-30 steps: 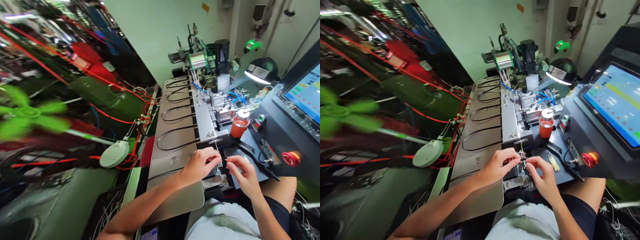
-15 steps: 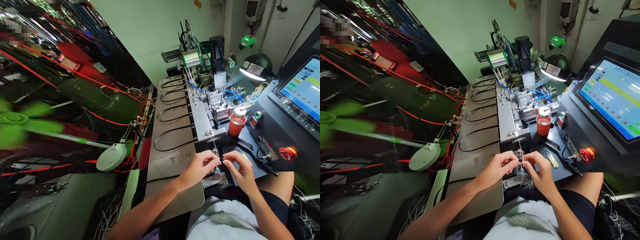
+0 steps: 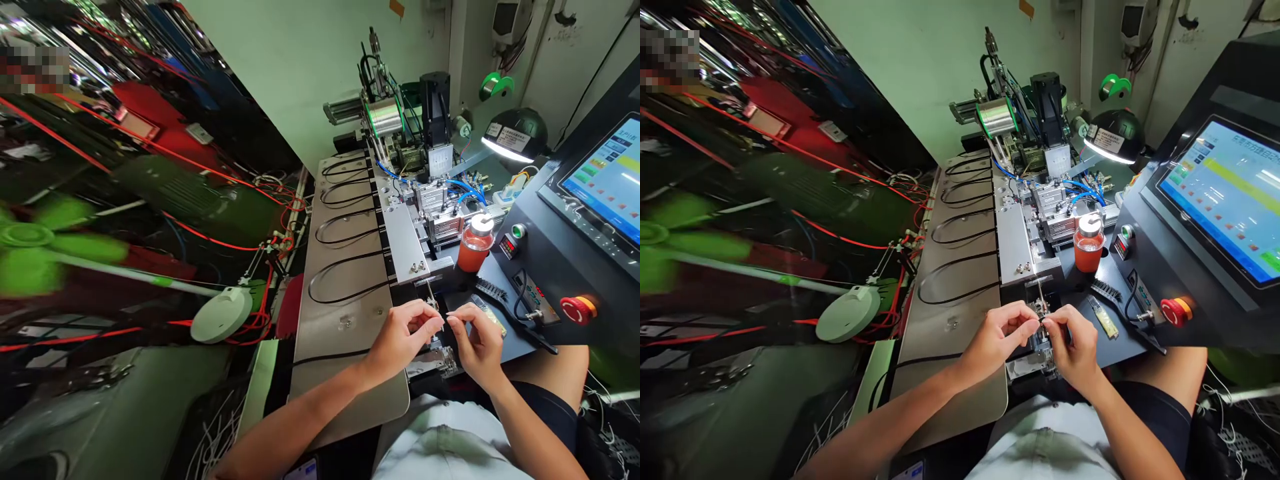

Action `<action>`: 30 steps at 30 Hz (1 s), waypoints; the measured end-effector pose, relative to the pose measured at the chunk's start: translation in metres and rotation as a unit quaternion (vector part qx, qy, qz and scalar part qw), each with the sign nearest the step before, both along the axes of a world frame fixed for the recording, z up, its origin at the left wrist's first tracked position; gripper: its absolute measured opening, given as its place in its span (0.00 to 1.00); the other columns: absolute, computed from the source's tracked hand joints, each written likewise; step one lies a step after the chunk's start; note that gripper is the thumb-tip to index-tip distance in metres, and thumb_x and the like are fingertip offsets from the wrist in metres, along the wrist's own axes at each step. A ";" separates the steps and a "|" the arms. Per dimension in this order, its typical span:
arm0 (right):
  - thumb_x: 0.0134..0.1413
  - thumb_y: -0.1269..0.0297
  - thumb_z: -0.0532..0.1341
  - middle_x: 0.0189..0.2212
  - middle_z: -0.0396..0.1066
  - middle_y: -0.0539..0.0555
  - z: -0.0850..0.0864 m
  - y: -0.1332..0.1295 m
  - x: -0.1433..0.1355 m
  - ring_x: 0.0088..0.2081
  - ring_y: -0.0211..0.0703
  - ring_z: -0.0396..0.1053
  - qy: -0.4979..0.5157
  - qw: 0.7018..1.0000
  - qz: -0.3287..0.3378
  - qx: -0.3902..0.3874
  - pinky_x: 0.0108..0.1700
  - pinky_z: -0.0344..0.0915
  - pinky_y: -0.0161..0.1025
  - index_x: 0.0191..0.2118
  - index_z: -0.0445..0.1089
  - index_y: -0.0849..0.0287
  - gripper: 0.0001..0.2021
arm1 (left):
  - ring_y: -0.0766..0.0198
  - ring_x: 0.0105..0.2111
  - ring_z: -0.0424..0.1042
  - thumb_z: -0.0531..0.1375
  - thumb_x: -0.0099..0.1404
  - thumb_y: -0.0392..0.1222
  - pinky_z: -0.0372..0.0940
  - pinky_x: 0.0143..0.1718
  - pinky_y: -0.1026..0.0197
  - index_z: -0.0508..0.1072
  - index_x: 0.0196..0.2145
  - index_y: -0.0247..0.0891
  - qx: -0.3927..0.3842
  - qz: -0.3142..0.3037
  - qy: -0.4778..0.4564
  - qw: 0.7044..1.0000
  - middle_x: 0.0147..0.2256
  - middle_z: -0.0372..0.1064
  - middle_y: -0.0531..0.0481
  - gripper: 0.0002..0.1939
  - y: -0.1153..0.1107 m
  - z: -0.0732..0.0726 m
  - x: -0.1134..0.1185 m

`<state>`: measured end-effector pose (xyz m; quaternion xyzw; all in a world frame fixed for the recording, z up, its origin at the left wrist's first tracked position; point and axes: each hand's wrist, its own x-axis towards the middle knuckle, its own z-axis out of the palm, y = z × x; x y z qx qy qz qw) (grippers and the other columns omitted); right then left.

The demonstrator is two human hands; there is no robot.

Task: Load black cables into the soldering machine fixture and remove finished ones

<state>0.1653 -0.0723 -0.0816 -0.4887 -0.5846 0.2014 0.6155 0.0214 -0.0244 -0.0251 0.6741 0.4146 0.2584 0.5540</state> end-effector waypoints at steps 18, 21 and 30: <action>0.61 0.62 0.54 0.20 0.57 0.47 -0.012 -0.004 0.014 0.21 0.34 0.54 0.026 0.988 -0.083 -0.126 0.25 0.52 0.34 0.28 0.62 0.58 0.10 | 0.67 0.26 0.66 0.53 0.64 0.38 0.58 0.29 0.66 0.72 0.25 0.36 0.151 0.013 0.206 0.967 0.26 0.70 0.51 0.12 0.021 -0.026 -0.004; 0.60 0.61 0.54 0.19 0.57 0.46 -0.013 -0.003 0.015 0.21 0.34 0.54 0.021 0.988 -0.081 -0.132 0.25 0.52 0.34 0.27 0.63 0.58 0.11 | 0.67 0.26 0.66 0.52 0.64 0.38 0.57 0.29 0.66 0.72 0.25 0.36 0.169 0.022 0.232 0.958 0.26 0.70 0.52 0.12 0.021 -0.032 -0.003; 0.61 0.62 0.54 0.21 0.62 0.48 -0.020 0.002 0.017 0.23 0.35 0.58 -0.018 0.990 -0.060 -0.130 0.27 0.55 0.34 0.27 0.64 0.58 0.11 | 0.68 0.25 0.65 0.52 0.64 0.37 0.55 0.28 0.66 0.71 0.26 0.36 0.176 0.028 0.275 0.945 0.25 0.70 0.52 0.12 0.020 -0.031 -0.001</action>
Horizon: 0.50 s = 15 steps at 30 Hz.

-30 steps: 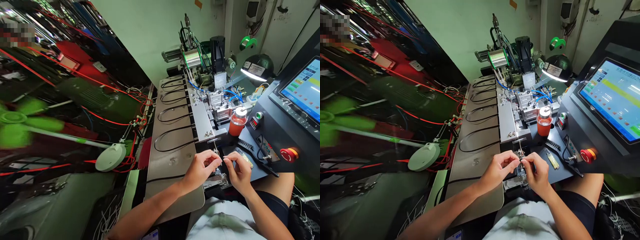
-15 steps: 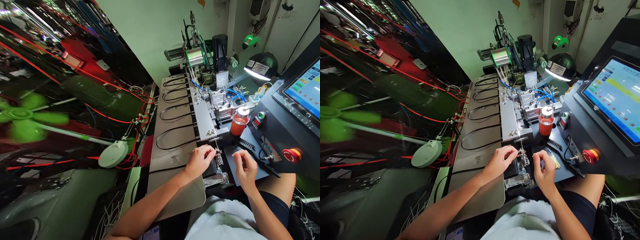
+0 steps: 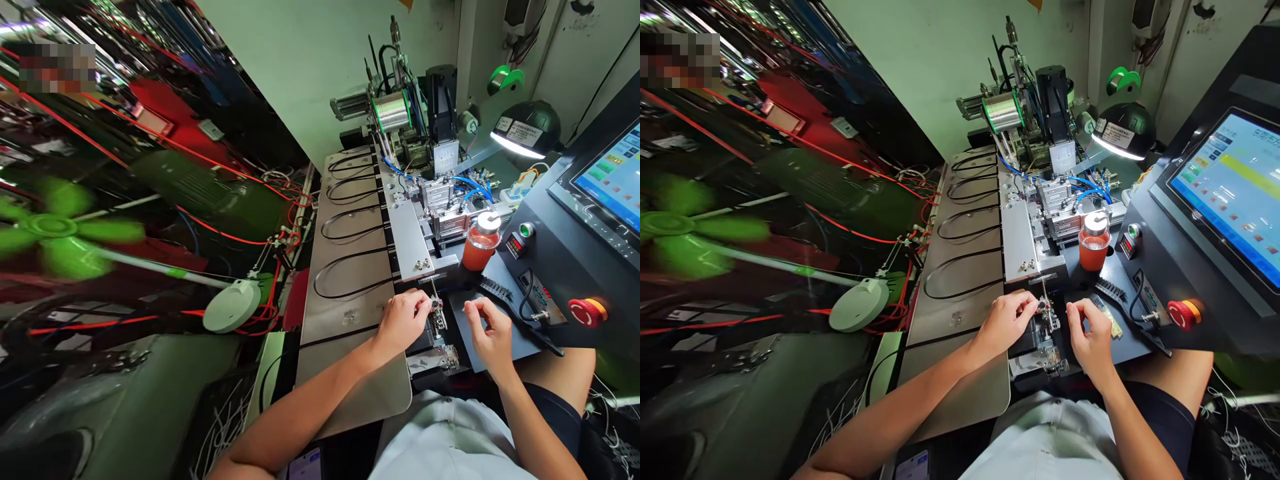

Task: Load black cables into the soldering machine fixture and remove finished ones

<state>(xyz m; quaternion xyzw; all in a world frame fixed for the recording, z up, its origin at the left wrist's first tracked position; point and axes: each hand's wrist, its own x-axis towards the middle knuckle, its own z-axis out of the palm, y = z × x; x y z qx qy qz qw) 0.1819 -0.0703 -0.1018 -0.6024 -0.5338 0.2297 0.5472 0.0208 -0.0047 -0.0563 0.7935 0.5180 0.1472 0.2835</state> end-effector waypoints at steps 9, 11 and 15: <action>0.64 0.59 0.49 0.22 0.58 0.47 -0.007 0.021 -0.005 0.25 0.35 0.57 0.011 0.989 0.125 -0.080 0.29 0.55 0.34 0.26 0.60 0.57 0.15 | 0.67 0.23 0.64 0.53 0.63 0.37 0.55 0.28 0.65 0.71 0.25 0.36 0.012 -0.013 0.033 0.999 0.23 0.68 0.52 0.11 0.003 0.003 0.006; 0.64 0.59 0.48 0.22 0.55 0.46 -0.009 0.027 -0.008 0.25 0.35 0.55 0.012 0.987 0.135 -0.085 0.28 0.53 0.34 0.25 0.56 0.57 0.15 | 0.67 0.23 0.64 0.53 0.63 0.36 0.55 0.28 0.65 0.72 0.25 0.36 0.010 -0.013 0.031 0.999 0.23 0.68 0.52 0.11 0.004 0.003 0.007; 0.64 0.59 0.48 0.21 0.50 0.44 -0.013 0.033 -0.016 0.23 0.34 0.50 0.024 0.985 0.153 -0.076 0.27 0.50 0.34 0.24 0.52 0.56 0.16 | 0.67 0.24 0.65 0.53 0.63 0.36 0.55 0.28 0.64 0.72 0.26 0.36 0.010 -0.011 0.030 0.999 0.23 0.69 0.52 0.11 0.004 0.004 0.007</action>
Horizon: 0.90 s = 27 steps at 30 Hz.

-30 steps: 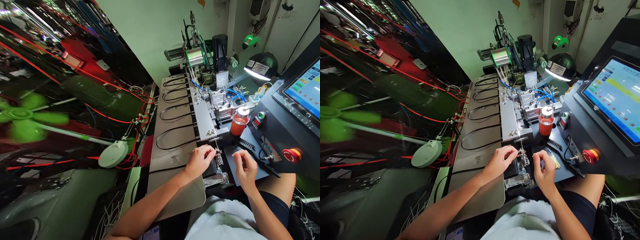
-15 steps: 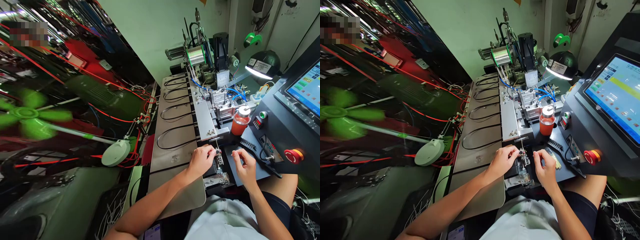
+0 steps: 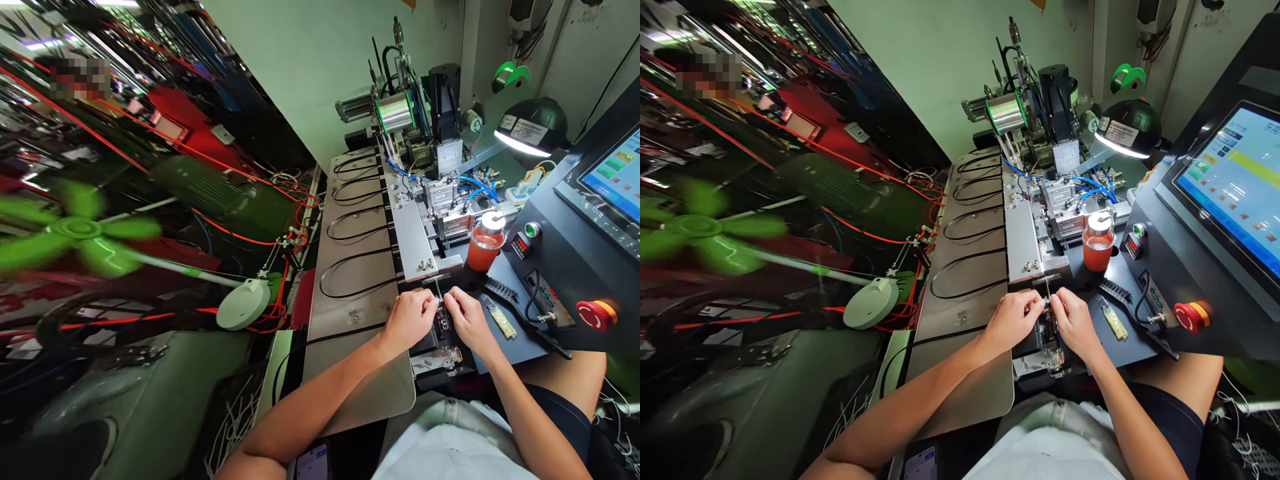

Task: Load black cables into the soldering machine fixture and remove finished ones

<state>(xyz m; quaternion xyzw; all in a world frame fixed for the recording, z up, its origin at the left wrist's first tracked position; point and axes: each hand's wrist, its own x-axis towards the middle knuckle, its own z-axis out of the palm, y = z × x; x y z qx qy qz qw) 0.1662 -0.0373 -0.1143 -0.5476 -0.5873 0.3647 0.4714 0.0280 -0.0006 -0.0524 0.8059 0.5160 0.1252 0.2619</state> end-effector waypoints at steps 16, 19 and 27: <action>0.64 0.60 0.47 0.22 0.51 0.45 -0.009 0.002 -0.003 0.24 0.34 0.50 0.064 0.998 0.017 0.020 0.27 0.51 0.34 0.27 0.53 0.56 0.13 | 0.69 0.30 0.69 0.48 0.69 0.33 0.62 0.30 0.67 0.72 0.43 0.39 0.279 -0.170 0.074 0.942 0.35 0.72 0.50 0.14 -0.012 -0.011 -0.021; 0.64 0.60 0.48 0.22 0.51 0.45 -0.012 0.001 -0.004 0.24 0.35 0.50 0.078 0.997 0.013 0.017 0.27 0.52 0.34 0.27 0.53 0.56 0.14 | 0.67 0.30 0.69 0.47 0.69 0.32 0.62 0.29 0.64 0.71 0.44 0.35 0.311 -0.256 0.104 0.909 0.34 0.73 0.48 0.14 -0.006 -0.007 -0.023; 0.64 0.59 0.48 0.22 0.50 0.45 -0.013 0.000 -0.006 0.25 0.34 0.50 0.100 0.995 0.002 0.016 0.27 0.51 0.33 0.26 0.53 0.56 0.14 | 0.66 0.31 0.70 0.48 0.69 0.33 0.62 0.30 0.63 0.71 0.44 0.34 0.347 -0.270 0.106 0.892 0.34 0.73 0.50 0.13 -0.001 -0.009 -0.025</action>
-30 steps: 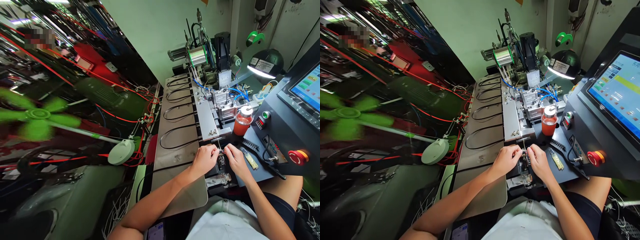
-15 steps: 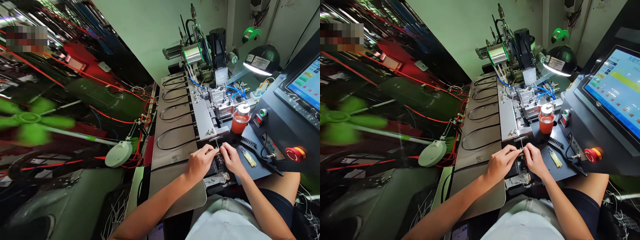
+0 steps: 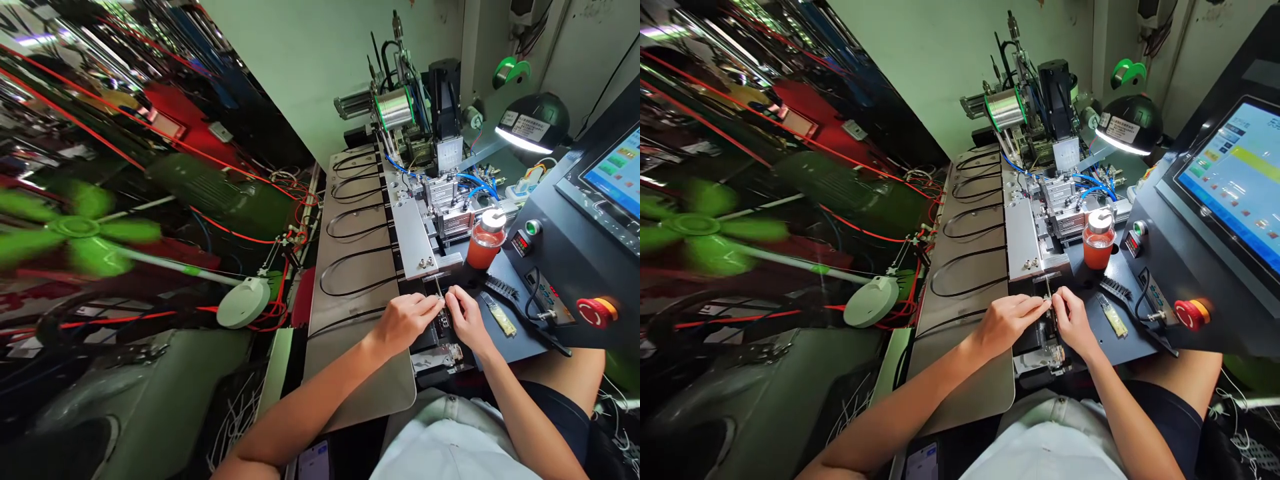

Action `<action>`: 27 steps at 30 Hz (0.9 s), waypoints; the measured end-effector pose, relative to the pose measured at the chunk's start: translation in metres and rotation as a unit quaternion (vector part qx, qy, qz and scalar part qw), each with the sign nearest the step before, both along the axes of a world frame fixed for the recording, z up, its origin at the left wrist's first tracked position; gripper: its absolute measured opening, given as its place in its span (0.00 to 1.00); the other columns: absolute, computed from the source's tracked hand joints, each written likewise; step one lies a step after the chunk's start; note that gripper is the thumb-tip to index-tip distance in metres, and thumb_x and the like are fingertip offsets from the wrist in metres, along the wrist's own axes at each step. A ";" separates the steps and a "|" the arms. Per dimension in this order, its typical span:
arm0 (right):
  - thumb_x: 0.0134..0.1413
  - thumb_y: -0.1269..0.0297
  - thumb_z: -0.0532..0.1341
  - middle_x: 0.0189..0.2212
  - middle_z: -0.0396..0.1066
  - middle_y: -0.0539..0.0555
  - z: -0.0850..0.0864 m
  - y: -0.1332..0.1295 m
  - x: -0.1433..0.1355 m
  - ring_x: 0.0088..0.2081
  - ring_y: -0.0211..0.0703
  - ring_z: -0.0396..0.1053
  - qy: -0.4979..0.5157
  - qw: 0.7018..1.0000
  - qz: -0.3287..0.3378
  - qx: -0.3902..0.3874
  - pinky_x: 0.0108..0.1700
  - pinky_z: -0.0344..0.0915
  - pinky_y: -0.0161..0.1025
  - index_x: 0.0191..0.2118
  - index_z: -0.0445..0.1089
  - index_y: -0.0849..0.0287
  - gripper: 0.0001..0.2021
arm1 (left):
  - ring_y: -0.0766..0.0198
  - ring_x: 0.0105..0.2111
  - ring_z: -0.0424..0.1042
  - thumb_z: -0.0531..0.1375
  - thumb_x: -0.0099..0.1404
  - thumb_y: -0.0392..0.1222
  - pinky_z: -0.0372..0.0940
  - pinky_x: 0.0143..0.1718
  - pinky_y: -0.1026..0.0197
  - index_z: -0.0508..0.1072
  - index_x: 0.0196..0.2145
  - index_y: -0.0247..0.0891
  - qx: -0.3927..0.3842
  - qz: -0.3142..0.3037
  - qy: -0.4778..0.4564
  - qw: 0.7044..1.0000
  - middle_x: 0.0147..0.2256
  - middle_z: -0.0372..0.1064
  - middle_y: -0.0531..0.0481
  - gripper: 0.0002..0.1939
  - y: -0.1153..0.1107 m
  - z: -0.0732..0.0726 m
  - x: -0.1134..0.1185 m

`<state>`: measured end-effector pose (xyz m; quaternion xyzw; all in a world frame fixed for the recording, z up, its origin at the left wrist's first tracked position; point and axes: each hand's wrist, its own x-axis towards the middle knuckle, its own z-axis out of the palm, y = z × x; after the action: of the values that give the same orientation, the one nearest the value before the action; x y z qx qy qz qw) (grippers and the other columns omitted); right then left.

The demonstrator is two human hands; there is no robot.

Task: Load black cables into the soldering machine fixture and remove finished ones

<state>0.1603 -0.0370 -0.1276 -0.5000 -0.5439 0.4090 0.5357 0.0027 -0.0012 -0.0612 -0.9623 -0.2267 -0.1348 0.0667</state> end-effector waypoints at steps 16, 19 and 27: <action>0.62 0.70 0.47 0.33 0.66 0.54 0.015 -0.010 0.016 0.35 0.41 0.65 -0.230 0.966 -0.023 0.117 0.38 0.61 0.36 0.39 0.64 0.57 0.09 | 0.65 0.31 0.72 0.51 0.69 0.40 0.63 0.31 0.65 0.70 0.37 0.38 -0.191 0.210 0.054 0.957 0.36 0.69 0.52 0.09 -0.003 0.020 -0.005; 0.60 0.73 0.48 0.33 0.67 0.55 0.014 -0.014 0.013 0.35 0.42 0.66 -0.281 0.948 -0.032 0.145 0.37 0.63 0.37 0.40 0.65 0.57 0.11 | 0.63 0.31 0.72 0.49 0.69 0.42 0.62 0.28 0.65 0.70 0.37 0.39 -0.201 0.217 0.095 0.951 0.36 0.69 0.51 0.11 -0.004 0.024 -0.004; 0.57 0.74 0.50 0.27 0.65 0.52 0.018 -0.020 0.019 0.30 0.40 0.64 -0.278 0.949 -0.069 0.135 0.32 0.61 0.36 0.35 0.65 0.58 0.08 | 0.62 0.32 0.72 0.49 0.70 0.43 0.62 0.29 0.64 0.69 0.37 0.39 -0.211 0.214 0.104 0.948 0.37 0.69 0.51 0.11 -0.003 0.024 -0.003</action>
<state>0.1792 -0.0571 -0.1094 -0.5533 -0.6852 0.1389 0.4529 -0.0002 -0.0041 -0.0372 -0.8920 -0.4422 0.0345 -0.0875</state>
